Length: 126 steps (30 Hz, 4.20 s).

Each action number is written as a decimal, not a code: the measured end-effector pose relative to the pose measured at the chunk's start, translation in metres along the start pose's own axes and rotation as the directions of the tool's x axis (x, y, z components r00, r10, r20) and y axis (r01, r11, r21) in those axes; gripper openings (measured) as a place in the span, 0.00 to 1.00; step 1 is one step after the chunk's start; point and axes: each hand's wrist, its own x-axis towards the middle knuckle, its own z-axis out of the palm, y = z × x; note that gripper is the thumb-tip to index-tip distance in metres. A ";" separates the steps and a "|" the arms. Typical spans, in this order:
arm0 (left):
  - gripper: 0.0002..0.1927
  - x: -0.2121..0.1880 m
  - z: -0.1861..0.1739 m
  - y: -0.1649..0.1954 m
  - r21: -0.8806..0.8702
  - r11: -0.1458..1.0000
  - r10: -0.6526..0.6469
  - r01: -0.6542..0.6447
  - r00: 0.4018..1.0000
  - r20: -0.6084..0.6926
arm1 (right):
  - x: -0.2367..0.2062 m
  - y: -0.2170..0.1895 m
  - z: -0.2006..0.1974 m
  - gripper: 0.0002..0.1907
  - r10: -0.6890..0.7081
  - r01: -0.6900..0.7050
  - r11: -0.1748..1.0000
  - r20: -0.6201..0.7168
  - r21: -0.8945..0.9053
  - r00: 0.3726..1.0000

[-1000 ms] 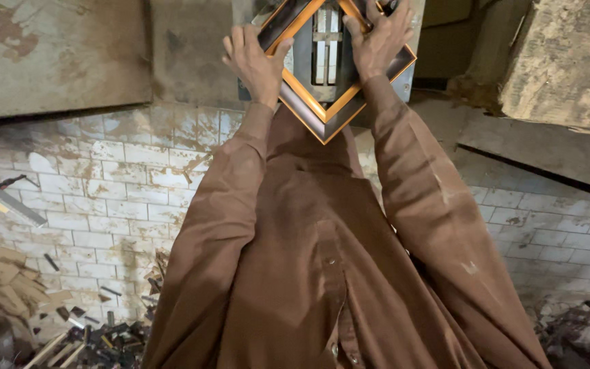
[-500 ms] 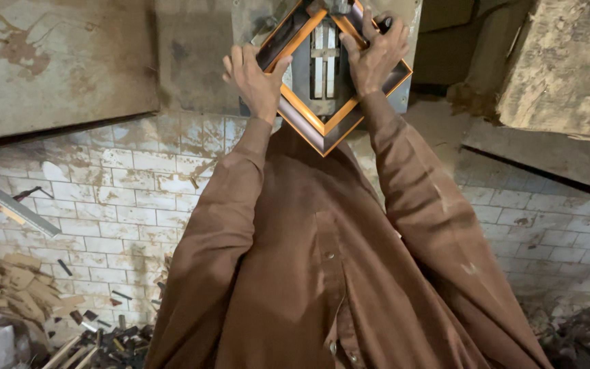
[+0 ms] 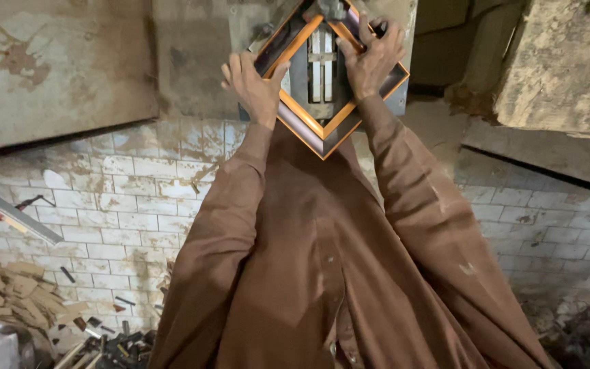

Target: The person places mitered picture frame corners onto a frame joining machine, presses the machine to drive V-nails into the joints, and rotates the frame to join each corner. They then stack the finished frames aside and arrange loose frame corner pieces on the work table.

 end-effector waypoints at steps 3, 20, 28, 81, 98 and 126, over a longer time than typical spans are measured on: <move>0.33 0.000 -0.002 0.001 -0.003 1.000 0.006 -0.006 1.000 0.015 | 0.003 -0.004 0.000 0.33 -0.011 0.010 1.000 -0.021 -0.016 1.000; 0.45 -0.157 -0.054 -0.018 -0.413 0.819 -0.205 0.397 0.876 0.436 | -0.055 0.023 -0.040 0.36 -0.107 0.103 0.992 -0.056 -0.067 0.993; 0.34 -0.190 -0.111 -0.023 -0.536 0.351 -0.020 0.768 0.578 0.816 | -0.123 0.022 -0.103 0.29 -0.016 0.010 0.981 0.028 0.192 0.999; 0.39 0.211 0.322 0.519 -0.472 0.555 0.092 0.685 0.514 0.853 | 0.471 0.473 -0.235 0.38 0.116 -0.757 0.049 0.749 0.652 0.653; 0.62 0.128 0.310 0.419 -0.723 0.688 0.701 -0.054 0.306 0.644 | 0.215 0.563 -0.251 0.65 -0.176 -0.092 0.895 0.535 0.437 0.826; 0.67 0.097 0.282 0.426 -0.804 0.585 0.787 -0.103 0.311 0.533 | 0.166 0.516 -0.253 0.31 -0.148 -0.150 0.783 0.415 0.604 0.898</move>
